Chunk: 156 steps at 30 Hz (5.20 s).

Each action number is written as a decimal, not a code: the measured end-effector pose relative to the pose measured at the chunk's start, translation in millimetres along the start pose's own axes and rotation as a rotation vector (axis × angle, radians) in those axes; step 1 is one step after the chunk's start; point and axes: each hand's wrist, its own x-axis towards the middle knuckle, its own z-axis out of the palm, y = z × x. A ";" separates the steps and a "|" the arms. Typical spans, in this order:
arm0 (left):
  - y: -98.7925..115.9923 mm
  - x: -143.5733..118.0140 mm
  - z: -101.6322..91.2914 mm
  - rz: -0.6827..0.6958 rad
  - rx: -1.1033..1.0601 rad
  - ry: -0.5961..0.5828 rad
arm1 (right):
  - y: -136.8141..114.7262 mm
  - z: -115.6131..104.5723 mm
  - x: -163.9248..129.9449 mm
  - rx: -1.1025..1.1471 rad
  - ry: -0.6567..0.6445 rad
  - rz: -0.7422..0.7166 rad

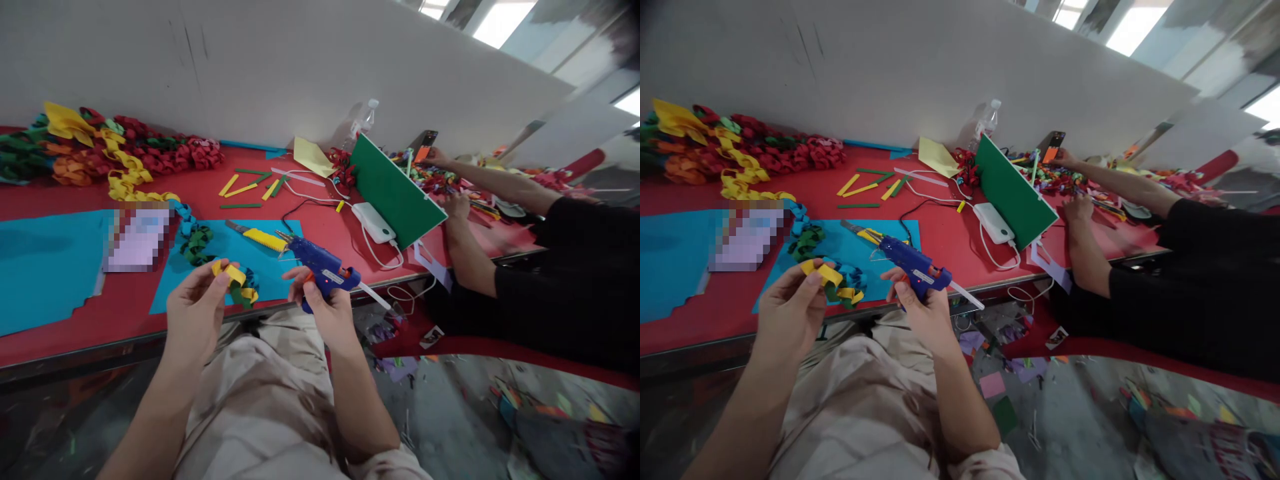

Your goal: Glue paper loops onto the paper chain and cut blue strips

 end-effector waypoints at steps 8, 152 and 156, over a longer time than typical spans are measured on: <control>2.1 -0.2 3.3 0.013 -0.027 -0.023 | 0.3 -11.3 -8.3 -0.114 -0.112 -0.039; 1.4 -9.5 -0.8 0.215 0.195 -0.103 | 14.4 -87.8 21.2 -1.293 0.384 -0.274; 3.7 -11.7 -0.8 0.219 0.257 -0.113 | 0.4 -25.0 -18.1 -0.857 0.330 -0.562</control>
